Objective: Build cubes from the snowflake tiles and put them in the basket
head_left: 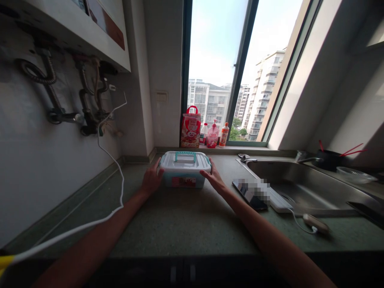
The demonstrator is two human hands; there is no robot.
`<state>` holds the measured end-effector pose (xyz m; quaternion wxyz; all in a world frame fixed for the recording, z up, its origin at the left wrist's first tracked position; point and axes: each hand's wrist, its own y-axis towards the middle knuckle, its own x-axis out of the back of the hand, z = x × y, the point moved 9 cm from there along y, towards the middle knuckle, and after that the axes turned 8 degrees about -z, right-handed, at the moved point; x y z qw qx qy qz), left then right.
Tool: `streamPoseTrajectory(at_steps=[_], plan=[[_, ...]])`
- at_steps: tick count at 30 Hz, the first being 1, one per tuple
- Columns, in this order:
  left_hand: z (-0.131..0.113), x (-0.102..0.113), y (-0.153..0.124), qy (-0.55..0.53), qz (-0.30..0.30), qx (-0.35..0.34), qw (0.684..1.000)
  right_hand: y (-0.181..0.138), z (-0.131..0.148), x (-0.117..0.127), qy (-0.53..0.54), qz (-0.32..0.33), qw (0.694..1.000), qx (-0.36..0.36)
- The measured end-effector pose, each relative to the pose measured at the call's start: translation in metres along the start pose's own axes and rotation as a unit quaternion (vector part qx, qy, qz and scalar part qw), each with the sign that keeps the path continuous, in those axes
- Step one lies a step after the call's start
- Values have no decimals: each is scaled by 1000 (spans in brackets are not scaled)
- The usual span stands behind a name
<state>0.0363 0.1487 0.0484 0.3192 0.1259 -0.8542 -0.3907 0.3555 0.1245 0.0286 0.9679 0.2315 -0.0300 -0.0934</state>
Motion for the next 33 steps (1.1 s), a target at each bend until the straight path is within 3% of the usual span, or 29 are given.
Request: streamPoseTrajectory(at_steps=[7,12,33], plan=[[-11,-7,-5,-84,16,5,996,2,-9,-1,-6,29,1000,4],[-24,-6,-6,-133,15,-14,991,3,-3,5,-106,17,993,38],[-26,1,1,-106,13,-11,994,1,11,7,-160,8,985,63]])
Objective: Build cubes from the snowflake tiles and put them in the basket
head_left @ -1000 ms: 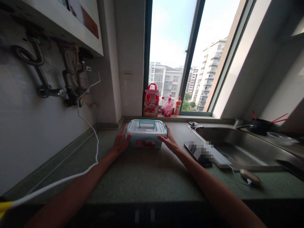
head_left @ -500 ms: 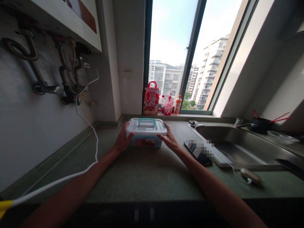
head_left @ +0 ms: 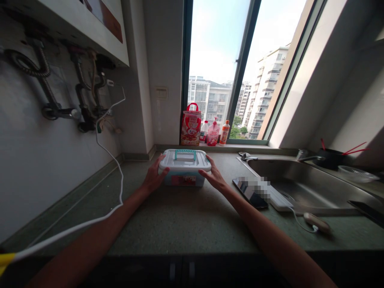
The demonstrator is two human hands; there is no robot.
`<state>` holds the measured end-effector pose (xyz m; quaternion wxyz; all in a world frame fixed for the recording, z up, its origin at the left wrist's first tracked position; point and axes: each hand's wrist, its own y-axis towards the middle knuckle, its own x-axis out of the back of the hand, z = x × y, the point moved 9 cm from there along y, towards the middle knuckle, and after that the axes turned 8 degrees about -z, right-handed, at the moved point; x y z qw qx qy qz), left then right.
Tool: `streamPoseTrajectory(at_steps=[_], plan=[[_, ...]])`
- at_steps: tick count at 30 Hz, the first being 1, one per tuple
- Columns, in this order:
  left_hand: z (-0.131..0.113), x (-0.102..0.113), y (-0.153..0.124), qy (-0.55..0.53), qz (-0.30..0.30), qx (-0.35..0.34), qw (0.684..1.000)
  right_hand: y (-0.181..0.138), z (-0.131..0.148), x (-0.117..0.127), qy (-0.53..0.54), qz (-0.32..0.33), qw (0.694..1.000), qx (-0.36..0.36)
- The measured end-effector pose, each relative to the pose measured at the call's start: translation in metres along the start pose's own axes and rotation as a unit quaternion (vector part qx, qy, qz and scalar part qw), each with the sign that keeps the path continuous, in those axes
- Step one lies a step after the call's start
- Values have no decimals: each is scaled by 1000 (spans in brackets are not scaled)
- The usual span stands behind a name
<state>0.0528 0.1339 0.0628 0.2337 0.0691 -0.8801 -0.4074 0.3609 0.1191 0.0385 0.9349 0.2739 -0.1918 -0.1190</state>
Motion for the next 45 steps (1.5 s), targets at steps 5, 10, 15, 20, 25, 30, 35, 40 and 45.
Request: streamPoseTrajectory(at_steps=[5,10,15,20,25,30,35,40,45], plan=[[1,-1,1,6,4,-6,1000,1,-1,0,-4,8,1000,2],[2,-3,1,11,2,-28,1000,1,2,1,-17,7,1000,13],[2,-5,0,24,10,-48,998,2,7,3,-31,8,998,46],[2,-5,0,32,9,-63,997,2,14,7,-92,13,988,120],[3,-5,-1,36,20,-63,997,0,30,12,-156,-3,971,181],[5,-7,-4,44,38,-86,995,-7,58,10,-190,-25,940,282],[15,-8,-4,58,42,-103,992,-10,67,4,-247,-27,914,320],[28,-9,1,88,58,-106,989,-3,60,11,-271,-52,914,296],[33,0,7,96,37,-97,990,13,48,49,-324,-115,901,265]])
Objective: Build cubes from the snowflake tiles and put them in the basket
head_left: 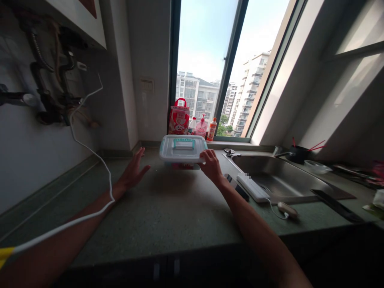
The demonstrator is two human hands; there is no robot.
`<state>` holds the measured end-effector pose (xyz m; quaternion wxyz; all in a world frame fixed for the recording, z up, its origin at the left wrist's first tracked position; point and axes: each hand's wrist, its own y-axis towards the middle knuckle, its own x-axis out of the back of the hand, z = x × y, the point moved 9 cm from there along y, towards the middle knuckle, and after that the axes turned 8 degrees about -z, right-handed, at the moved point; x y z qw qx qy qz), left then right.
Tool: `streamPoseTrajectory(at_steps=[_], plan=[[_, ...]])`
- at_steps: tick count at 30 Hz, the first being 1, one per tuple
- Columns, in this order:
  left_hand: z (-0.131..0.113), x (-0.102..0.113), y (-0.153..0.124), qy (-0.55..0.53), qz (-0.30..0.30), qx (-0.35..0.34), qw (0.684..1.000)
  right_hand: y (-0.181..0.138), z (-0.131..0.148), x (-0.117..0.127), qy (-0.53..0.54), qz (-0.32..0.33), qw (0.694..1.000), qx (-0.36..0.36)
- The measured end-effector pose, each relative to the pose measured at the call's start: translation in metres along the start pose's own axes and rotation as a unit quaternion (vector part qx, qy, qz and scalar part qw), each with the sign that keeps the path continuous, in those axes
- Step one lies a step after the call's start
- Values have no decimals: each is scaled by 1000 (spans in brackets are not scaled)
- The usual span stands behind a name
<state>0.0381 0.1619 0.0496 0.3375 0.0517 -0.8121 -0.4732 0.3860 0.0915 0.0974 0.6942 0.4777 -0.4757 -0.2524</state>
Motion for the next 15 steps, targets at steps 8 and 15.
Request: streamPoseTrajectory(at_steps=[8,15], plan=[[4,-5,-1,9,21,-2,1000,2,-94,49,-185,-77,970,-139],[17,-21,-1,34,67,2,997,-18,-134,51,-248,-12,943,-222]])
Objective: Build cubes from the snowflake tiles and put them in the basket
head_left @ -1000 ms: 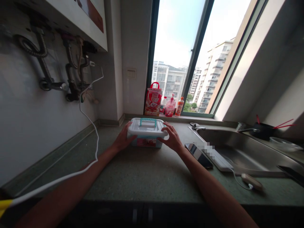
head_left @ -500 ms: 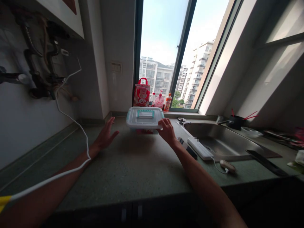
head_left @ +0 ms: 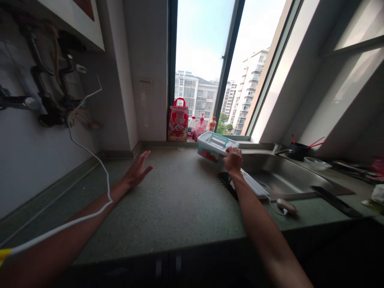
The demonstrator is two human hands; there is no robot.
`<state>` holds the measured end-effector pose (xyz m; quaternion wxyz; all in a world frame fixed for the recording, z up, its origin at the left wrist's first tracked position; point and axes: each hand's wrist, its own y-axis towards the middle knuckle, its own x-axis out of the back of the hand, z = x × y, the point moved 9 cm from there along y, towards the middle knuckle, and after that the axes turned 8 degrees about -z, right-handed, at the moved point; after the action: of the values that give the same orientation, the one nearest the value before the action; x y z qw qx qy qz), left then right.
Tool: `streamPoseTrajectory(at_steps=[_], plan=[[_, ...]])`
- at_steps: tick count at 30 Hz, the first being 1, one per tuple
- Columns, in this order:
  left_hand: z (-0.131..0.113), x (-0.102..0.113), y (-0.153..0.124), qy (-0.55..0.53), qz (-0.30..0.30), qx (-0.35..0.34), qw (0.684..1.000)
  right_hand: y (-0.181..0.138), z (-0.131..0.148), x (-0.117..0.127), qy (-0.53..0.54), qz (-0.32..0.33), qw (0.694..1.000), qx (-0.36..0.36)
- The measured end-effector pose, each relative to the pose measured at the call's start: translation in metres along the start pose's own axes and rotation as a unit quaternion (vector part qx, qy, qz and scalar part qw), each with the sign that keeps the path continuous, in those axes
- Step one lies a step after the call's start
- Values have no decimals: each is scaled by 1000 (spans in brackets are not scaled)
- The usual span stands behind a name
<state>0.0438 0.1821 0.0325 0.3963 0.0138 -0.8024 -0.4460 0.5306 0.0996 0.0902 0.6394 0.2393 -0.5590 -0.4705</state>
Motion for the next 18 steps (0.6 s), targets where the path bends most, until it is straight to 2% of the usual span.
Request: streamPoseTrajectory(at_steps=[6,11,13,15,17,18], plan=[[-1,-5,-1,13,20,2,1000,-4,-4,-12,-5,24,1000,-14],[2,-5,-3,11,31,7,999,-1,7,-3,-3,17,1000,10],[3,-5,-3,19,36,5,999,-1,26,10,6,-12,999,46],[-4,-6,-3,34,52,-5,998,-9,60,24,48,-39,992,108],[-19,-12,-5,56,94,-25,994,-29,104,31,128,-23,974,187],[-29,-18,-7,68,125,-35,989,-43,128,30,173,8,958,229]])
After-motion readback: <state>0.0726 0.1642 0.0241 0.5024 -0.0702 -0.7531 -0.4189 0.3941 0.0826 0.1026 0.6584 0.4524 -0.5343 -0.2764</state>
